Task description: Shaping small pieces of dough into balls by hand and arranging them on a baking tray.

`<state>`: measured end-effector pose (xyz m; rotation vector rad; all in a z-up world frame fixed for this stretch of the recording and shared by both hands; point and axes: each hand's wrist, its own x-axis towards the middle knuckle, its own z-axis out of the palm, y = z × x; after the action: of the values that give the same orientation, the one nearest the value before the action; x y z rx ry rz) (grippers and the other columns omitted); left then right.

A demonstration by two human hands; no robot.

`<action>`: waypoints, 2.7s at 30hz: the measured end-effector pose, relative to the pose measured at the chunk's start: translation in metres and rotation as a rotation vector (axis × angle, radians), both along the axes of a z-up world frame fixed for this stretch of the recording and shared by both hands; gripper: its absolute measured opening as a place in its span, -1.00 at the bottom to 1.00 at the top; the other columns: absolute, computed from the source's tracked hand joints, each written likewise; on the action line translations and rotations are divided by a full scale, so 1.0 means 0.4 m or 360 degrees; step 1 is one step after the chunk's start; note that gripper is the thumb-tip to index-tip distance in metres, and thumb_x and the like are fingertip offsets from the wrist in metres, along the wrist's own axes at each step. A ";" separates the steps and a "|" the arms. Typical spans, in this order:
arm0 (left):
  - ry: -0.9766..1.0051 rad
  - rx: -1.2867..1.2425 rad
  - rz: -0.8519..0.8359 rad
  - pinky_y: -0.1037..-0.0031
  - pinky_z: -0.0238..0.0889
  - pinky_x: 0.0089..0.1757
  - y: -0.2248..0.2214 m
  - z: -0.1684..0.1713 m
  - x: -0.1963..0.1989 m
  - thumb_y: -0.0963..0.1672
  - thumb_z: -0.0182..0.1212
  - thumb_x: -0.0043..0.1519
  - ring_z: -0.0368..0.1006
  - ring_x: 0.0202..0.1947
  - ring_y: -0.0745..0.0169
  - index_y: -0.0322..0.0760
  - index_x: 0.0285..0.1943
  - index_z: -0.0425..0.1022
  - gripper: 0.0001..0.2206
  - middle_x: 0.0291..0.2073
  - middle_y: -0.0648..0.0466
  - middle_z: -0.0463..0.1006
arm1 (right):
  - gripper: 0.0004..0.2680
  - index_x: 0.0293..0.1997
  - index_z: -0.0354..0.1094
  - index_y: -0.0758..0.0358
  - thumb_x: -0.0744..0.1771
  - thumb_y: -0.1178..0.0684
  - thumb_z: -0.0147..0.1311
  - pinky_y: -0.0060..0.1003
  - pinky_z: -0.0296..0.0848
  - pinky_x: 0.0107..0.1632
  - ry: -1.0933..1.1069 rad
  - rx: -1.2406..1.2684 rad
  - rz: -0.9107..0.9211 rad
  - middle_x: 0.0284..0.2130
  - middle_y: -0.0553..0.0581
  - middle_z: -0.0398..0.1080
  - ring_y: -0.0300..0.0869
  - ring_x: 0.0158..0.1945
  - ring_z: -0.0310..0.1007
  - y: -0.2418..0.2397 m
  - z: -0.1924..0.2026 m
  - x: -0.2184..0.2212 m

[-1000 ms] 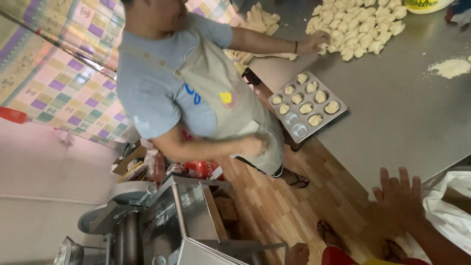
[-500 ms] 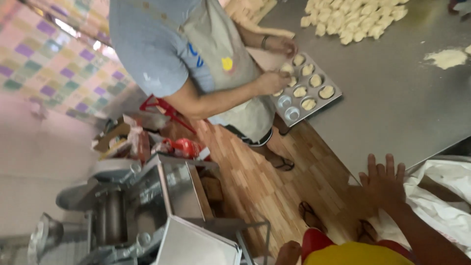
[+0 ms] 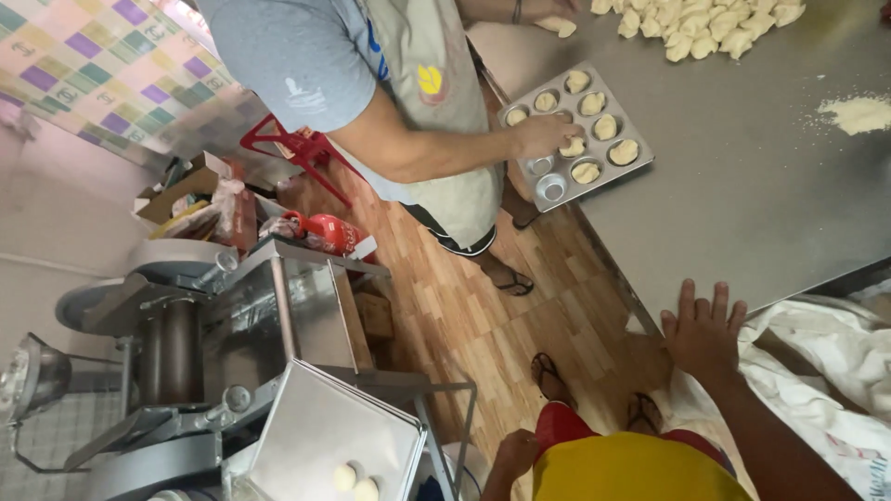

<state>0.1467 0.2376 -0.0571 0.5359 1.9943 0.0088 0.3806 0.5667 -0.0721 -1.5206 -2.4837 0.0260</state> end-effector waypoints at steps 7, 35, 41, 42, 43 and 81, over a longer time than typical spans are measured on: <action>-0.0066 -0.0081 0.0127 0.40 0.30 -0.14 0.077 0.132 0.022 -0.01 -0.09 0.21 0.50 -0.07 0.13 -0.25 -0.02 0.58 -0.63 -0.03 -0.01 0.60 | -0.46 0.55 0.14 0.24 0.44 -0.29 -0.31 0.37 0.08 0.45 0.0018 0.0156 0.0028 0.19 0.32 0.48 0.28 0.56 0.17 -0.001 0.030 -0.002; -0.0103 -0.0077 0.0263 0.34 0.34 0.01 0.020 0.116 0.029 0.04 -0.08 0.24 0.47 0.13 0.06 -0.23 0.24 0.50 -0.52 0.18 -0.03 0.53 | -0.51 0.50 0.25 0.27 0.46 -0.24 -0.26 0.36 0.18 0.41 0.0059 0.0373 0.0045 0.02 0.34 0.56 0.29 0.51 0.28 -0.014 0.048 -0.003; -0.0137 -0.0127 0.0322 0.39 0.34 0.05 0.030 0.152 0.036 0.02 -0.09 0.30 0.45 0.17 0.12 -0.18 0.25 0.48 -0.56 0.21 0.03 0.52 | -0.50 0.52 0.24 0.29 0.46 -0.24 -0.27 0.38 0.16 0.40 0.0086 0.0354 0.0062 -0.02 0.35 0.56 0.31 0.51 0.27 -0.011 0.044 -0.001; -0.0142 -0.0140 0.0325 0.39 0.35 0.05 0.031 0.156 0.037 0.02 -0.11 0.30 0.46 0.15 0.12 -0.18 0.24 0.49 -0.56 0.19 0.03 0.53 | -0.48 0.55 0.18 0.29 0.46 -0.25 -0.30 0.39 0.08 0.42 0.0095 0.0245 0.0058 0.02 0.37 0.54 0.32 0.54 0.19 -0.010 0.044 -0.001; -0.0146 -0.0150 0.0326 0.39 0.35 0.04 0.033 0.159 0.037 0.02 -0.12 0.30 0.47 0.14 0.13 -0.19 0.23 0.50 -0.57 0.18 0.03 0.54 | -0.47 0.57 0.12 0.29 0.46 -0.26 -0.32 0.40 0.01 0.44 0.0105 0.0137 0.0052 0.07 0.40 0.51 0.32 0.57 0.12 -0.008 0.043 -0.002; -0.0101 -0.0191 0.0197 0.44 0.36 0.01 0.078 0.136 0.033 0.01 -0.08 0.32 0.49 0.12 0.14 -0.21 0.23 0.50 -0.58 0.19 0.02 0.54 | -0.48 0.55 0.08 0.30 0.45 -0.25 -0.35 0.44 0.03 0.43 0.0171 0.0096 0.0059 0.16 0.35 0.44 0.33 0.55 0.09 -0.007 0.053 -0.003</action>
<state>0.1601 0.2689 -0.0025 0.3309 1.9490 -0.0167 0.3792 0.5637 -0.0508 -1.4110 -2.4062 0.0379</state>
